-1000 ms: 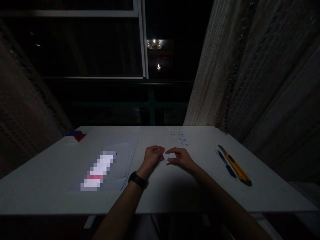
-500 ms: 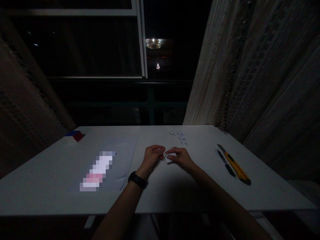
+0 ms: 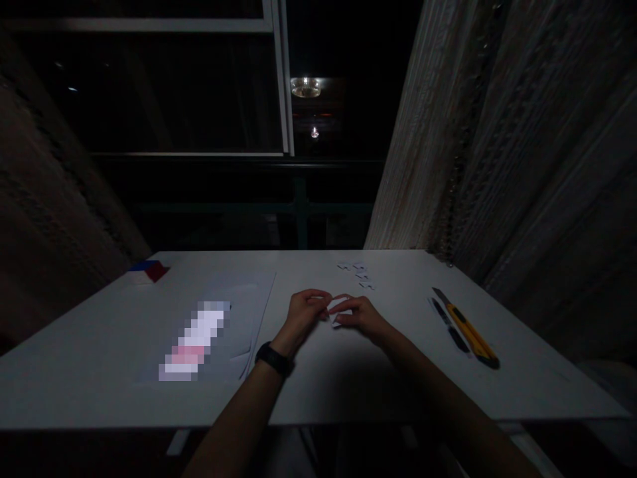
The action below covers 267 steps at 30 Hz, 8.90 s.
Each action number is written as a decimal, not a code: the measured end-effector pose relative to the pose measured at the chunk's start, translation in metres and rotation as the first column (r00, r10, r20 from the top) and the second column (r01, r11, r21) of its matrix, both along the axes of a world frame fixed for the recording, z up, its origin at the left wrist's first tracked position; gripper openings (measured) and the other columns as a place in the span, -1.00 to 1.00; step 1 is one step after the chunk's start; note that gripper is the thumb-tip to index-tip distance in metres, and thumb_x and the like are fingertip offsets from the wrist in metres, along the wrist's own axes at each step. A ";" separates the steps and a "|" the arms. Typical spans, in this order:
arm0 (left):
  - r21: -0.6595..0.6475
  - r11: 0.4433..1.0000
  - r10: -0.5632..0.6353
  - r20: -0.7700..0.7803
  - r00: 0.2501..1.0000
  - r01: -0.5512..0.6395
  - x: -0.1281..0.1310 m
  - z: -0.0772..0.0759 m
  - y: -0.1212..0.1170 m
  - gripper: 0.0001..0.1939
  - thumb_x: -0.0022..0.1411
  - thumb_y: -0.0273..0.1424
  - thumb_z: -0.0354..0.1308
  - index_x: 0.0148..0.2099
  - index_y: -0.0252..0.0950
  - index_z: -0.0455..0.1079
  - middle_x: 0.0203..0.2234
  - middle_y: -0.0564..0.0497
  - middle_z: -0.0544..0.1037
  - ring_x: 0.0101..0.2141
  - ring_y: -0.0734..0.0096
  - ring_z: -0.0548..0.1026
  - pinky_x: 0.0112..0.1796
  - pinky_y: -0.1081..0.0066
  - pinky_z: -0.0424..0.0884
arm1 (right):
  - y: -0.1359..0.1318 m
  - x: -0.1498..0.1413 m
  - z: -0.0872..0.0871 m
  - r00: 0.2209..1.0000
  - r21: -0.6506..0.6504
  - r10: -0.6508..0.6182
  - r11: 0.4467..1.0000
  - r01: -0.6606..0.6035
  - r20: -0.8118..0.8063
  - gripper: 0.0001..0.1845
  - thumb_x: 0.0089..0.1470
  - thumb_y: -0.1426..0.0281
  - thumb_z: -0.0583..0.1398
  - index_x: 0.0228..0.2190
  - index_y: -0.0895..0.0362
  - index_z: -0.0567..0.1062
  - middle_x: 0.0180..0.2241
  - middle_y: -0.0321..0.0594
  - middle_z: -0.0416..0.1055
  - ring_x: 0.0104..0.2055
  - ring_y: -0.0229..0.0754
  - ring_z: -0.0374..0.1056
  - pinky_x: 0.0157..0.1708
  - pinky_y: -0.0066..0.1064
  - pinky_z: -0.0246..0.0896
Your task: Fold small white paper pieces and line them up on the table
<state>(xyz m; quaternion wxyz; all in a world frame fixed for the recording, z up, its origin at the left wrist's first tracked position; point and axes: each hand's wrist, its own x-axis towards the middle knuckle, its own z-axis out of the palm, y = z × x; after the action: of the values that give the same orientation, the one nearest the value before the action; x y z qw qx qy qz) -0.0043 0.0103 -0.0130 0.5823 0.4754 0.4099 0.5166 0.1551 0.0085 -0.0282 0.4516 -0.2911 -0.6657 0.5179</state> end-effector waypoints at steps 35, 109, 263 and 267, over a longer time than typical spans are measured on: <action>0.327 0.944 0.069 -0.350 0.934 0.053 0.004 -0.007 0.000 -0.73 -0.03 -0.23 0.15 -0.44 -0.36 0.45 -0.57 -0.04 0.50 -0.49 0.41 0.42 -0.43 0.47 0.30 | -0.001 -0.005 0.003 0.851 0.194 -0.472 0.879 0.436 0.230 -0.83 -0.23 0.31 0.24 -0.52 0.14 0.50 -0.54 -0.28 0.42 -0.47 -0.21 0.32 -0.43 -0.37 0.20; 0.061 0.996 -0.056 -0.222 0.973 0.071 0.002 -0.017 0.009 -0.73 -0.09 -0.27 0.23 -0.45 -0.44 0.43 -0.67 -0.07 0.49 -0.64 0.46 0.43 -0.54 0.46 0.37 | -0.001 -0.005 0.002 0.847 0.243 -0.473 0.875 0.420 0.241 -0.85 -0.24 0.36 0.23 -0.52 0.14 0.41 -0.50 -0.28 0.40 -0.39 -0.18 0.31 -0.37 -0.36 0.18; 0.321 0.868 -0.112 -0.617 0.779 0.379 0.000 -0.002 -0.004 -0.67 0.13 -0.19 -0.07 -0.53 -0.33 0.20 -0.63 0.13 0.19 -0.55 0.54 0.16 -0.51 0.51 0.09 | 0.005 0.003 -0.005 0.983 -0.366 -0.166 0.922 0.125 -0.082 -0.57 -0.55 0.54 0.33 -0.45 0.15 0.46 -0.55 -0.35 0.37 -0.51 -0.31 0.27 -0.50 -0.45 0.18; 0.347 0.871 -0.062 -0.624 0.779 0.347 0.001 -0.004 -0.005 -0.66 0.14 -0.17 -0.09 -0.50 -0.33 0.23 -0.62 0.12 0.22 -0.53 0.52 0.19 -0.49 0.50 0.11 | 0.004 0.004 -0.003 0.984 -0.381 -0.153 0.918 0.108 -0.087 -0.55 -0.55 0.53 0.34 -0.42 0.15 0.45 -0.53 -0.35 0.37 -0.50 -0.31 0.27 -0.51 -0.46 0.19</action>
<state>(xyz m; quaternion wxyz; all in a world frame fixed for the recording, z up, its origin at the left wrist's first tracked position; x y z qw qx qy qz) -0.0029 0.0055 -0.0166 0.3541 0.7753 0.3865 0.3523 0.1590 0.0129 -0.0309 0.4590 -0.3853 -0.5065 0.6200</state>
